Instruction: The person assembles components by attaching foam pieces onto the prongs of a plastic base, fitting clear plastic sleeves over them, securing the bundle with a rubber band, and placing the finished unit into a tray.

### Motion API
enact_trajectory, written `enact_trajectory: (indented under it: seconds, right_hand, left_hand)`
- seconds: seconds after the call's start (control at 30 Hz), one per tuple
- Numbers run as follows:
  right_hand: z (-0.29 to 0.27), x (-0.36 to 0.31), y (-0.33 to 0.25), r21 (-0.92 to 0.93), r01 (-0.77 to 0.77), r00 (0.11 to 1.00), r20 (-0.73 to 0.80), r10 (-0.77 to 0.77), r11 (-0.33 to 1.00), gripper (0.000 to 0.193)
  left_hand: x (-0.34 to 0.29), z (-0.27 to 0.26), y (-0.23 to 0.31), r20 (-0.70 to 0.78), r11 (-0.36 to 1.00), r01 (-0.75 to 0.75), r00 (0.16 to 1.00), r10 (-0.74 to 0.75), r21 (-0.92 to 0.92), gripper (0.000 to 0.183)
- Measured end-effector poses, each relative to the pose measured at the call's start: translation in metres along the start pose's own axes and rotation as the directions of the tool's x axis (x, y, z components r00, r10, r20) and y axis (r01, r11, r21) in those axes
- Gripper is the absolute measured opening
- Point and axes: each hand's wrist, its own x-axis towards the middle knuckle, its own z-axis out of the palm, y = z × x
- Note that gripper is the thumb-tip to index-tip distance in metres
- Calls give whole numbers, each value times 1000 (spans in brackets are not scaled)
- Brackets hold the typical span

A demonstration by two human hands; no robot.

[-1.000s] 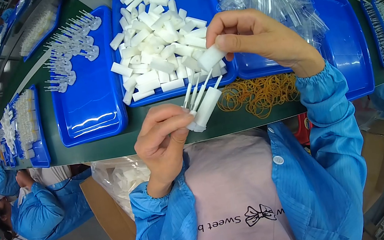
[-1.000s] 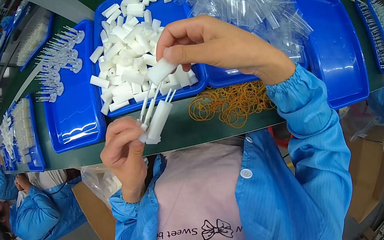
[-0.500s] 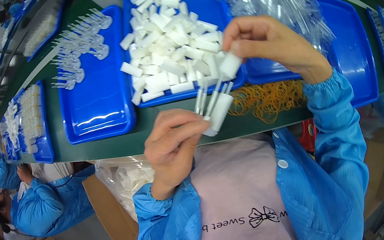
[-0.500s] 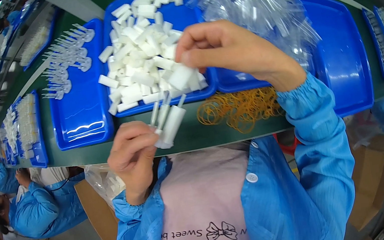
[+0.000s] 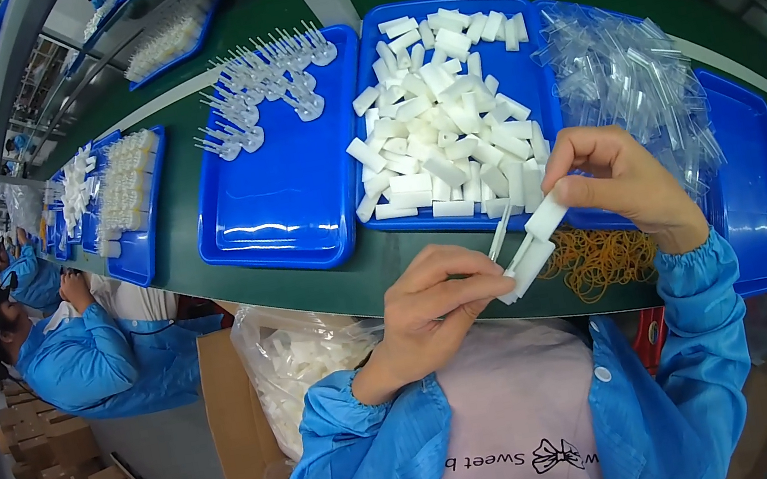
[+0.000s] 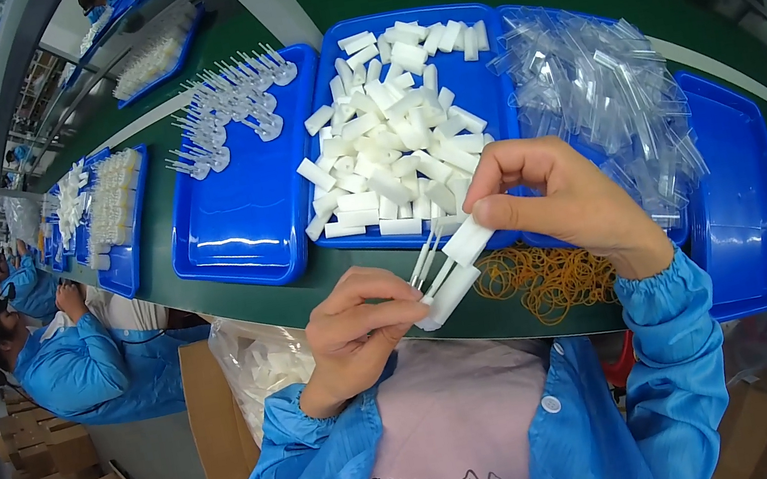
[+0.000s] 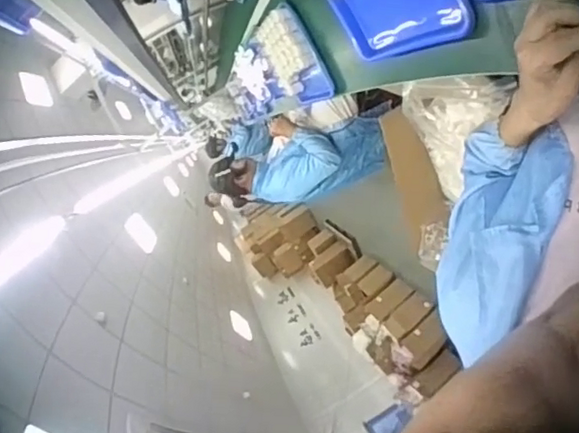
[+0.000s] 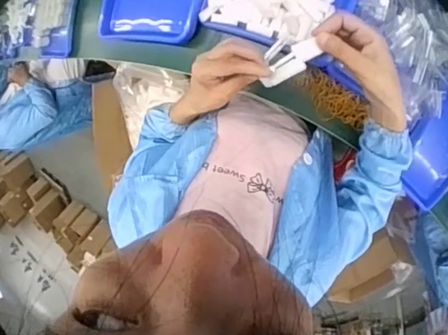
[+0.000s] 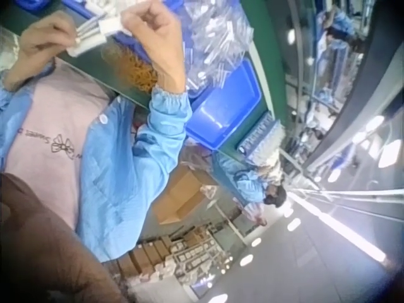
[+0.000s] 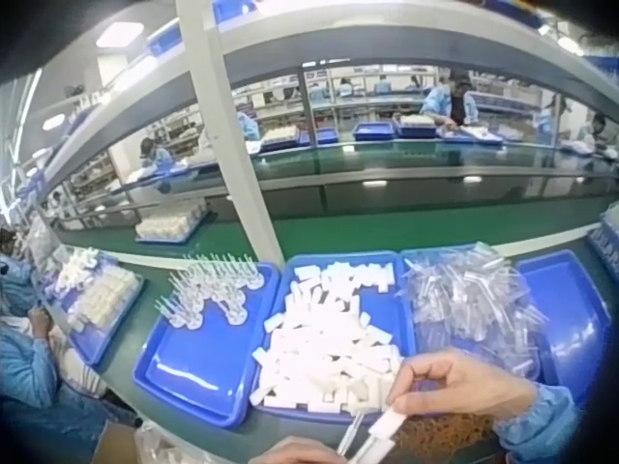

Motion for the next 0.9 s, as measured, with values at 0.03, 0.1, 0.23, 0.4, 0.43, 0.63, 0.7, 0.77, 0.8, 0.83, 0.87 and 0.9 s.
enact_trajectory:
  seconds: [0.03,0.1,0.23,0.4,0.43,0.63,0.7,0.77,0.8,0.83,0.87,0.9]
  right_hand:
    - [0,-1,-3,-28,7,1000,-7,-7,1000,14]
    - [-1,0,-6,-82,34,999,14,-33,996,13]
    - [4,0,-9,-137,47,992,125,-30,989,12]
    - [28,-5,-6,-70,5,988,153,5,997,12]
    - [32,-8,-6,-68,36,989,149,-25,997,12]
    - [32,-9,-8,-188,43,993,112,-22,981,14]
    - [22,3,-8,-255,51,990,139,-16,966,16]
    - [8,22,-1,-451,168,984,25,-176,876,24]
    - [0,29,11,-455,168,983,16,-180,875,24]
    - [-9,36,30,-823,148,932,-69,-355,549,29]
    - [-16,43,43,-994,2,845,-58,-531,112,35]
    - [-19,49,48,-994,-5,844,-64,-533,111,35]
  left_hand:
    - [1,-1,1,4,1000,-14,1000,14,-2,30]
    - [1,-3,2,7,1000,-31,999,31,-5,30]
    - [0,-4,1,80,998,-62,995,63,-8,31]
    - [-7,8,13,-71,993,-76,994,82,93,31]
    - [-7,9,15,-154,998,-45,987,50,34,34]
    - [-16,4,-7,-106,989,102,988,-113,-104,36]
    - [-18,2,-15,56,994,102,993,-101,-33,33]
    - [-19,9,-14,-43,859,359,915,-401,-364,24]
    - [-18,9,-15,-64,835,335,914,-401,-436,21]
    - [-17,10,-16,-57,837,333,917,-395,-434,21]
    - [-16,9,-17,-79,847,315,921,-382,-428,21]
    - [-15,7,-18,-100,856,296,924,-369,-424,22]
